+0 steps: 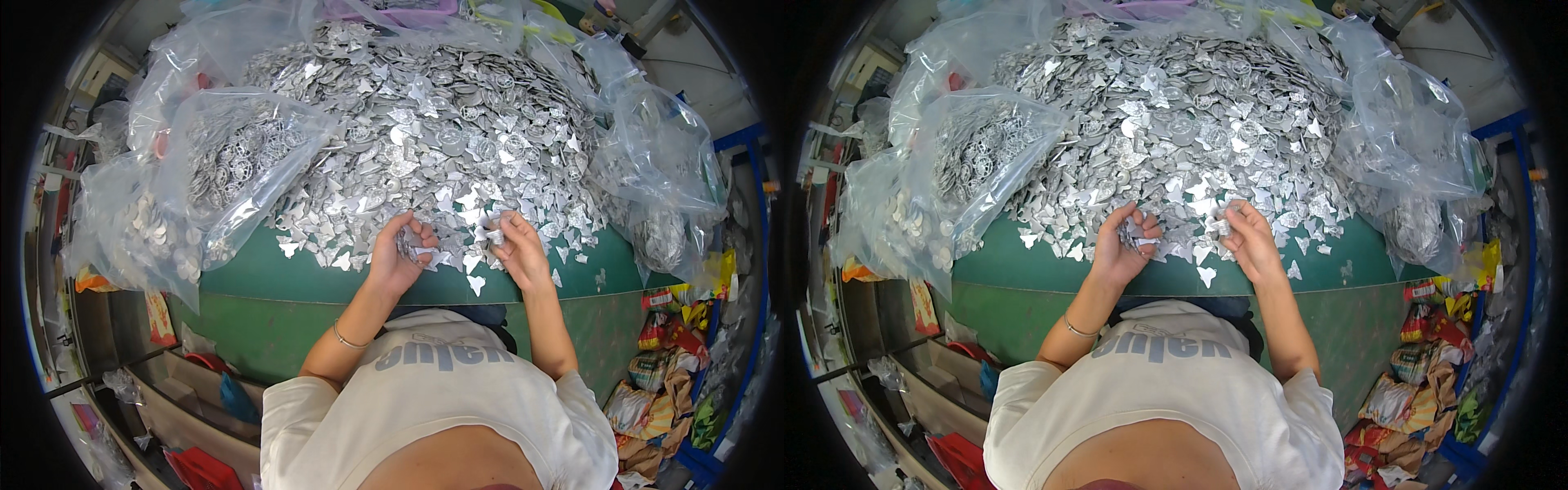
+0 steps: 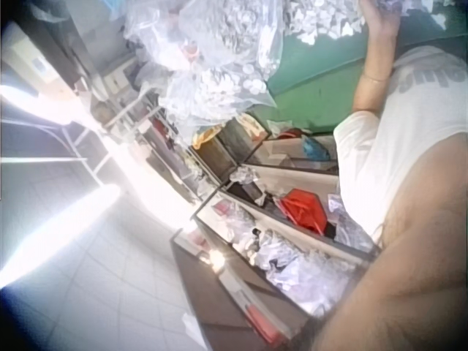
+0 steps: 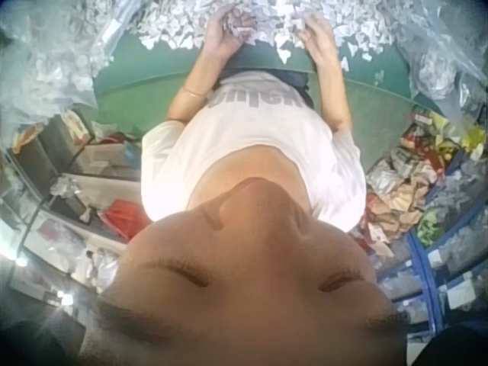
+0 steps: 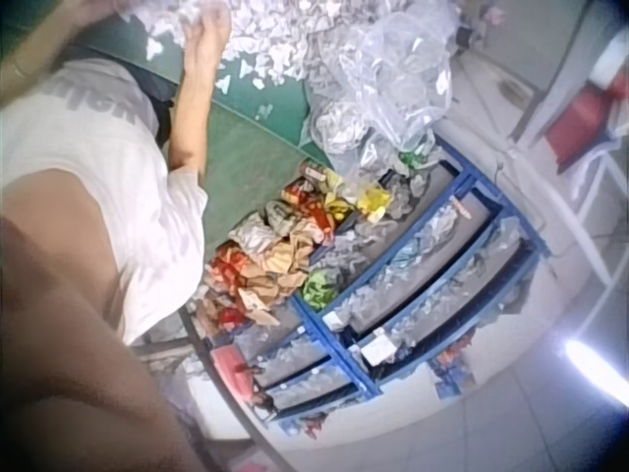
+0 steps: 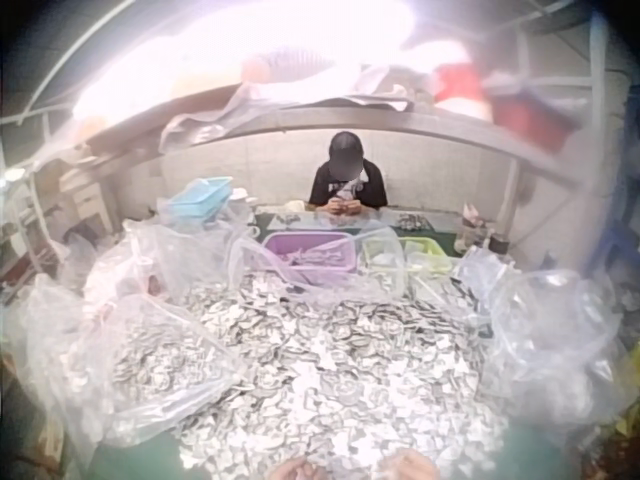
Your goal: The person sorts small silver butterfly-shaped decorative items from a large pile on a green workbench, picking them up and grouping them by hand.
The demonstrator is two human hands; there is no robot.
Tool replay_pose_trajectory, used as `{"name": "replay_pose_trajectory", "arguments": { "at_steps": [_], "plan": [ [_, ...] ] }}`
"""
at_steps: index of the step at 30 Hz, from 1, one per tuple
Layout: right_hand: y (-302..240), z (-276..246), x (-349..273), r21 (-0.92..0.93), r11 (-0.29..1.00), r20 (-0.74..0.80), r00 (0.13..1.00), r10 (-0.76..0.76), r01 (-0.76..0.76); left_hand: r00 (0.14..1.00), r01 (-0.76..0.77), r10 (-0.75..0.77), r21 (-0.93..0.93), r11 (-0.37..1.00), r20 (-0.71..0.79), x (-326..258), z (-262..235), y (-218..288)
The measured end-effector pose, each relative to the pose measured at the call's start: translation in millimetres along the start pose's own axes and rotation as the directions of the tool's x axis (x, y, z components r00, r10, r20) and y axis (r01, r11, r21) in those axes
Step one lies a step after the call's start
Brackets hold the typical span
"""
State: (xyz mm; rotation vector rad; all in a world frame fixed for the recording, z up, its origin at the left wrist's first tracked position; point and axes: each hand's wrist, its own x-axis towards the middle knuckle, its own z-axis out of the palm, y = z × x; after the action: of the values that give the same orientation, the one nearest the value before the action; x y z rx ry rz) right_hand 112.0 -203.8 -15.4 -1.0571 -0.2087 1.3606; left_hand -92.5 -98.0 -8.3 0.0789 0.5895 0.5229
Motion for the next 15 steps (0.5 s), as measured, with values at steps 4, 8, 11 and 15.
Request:
{"name": "replay_pose_trajectory", "arguments": {
  "at_steps": [4, 8, 11, 15],
  "plan": [
    [-13.4, 38.3, -10.6, 0.397, 0.914, -0.015, 0.996, 0.092, -0.078, 0.999, -0.012, 0.011, -0.027, 1.000, -0.040, -1.3, 4.5, -1.1],
    [1.2, 13.8, 0.8, -0.034, 0.998, 0.194, 0.979, 0.062, -0.056, 0.999, -0.035, 0.034, -0.039, 0.999, -0.015, -2.4, 3.1, -0.8],
    [13.9, 34.2, -7.0, -0.815, 0.497, 0.246, 0.954, -0.169, 0.298, 0.999, -0.047, 0.047, -0.066, 0.997, -0.010, -1.7, 0.5, -0.8],
    [25.9, 50.2, -9.4, -0.880, -0.187, 0.473, 0.772, -0.425, 0.436, 0.997, -0.073, 0.070, -0.109, 0.991, -0.031, -3.4, 3.3, 0.4]
  ]
}}
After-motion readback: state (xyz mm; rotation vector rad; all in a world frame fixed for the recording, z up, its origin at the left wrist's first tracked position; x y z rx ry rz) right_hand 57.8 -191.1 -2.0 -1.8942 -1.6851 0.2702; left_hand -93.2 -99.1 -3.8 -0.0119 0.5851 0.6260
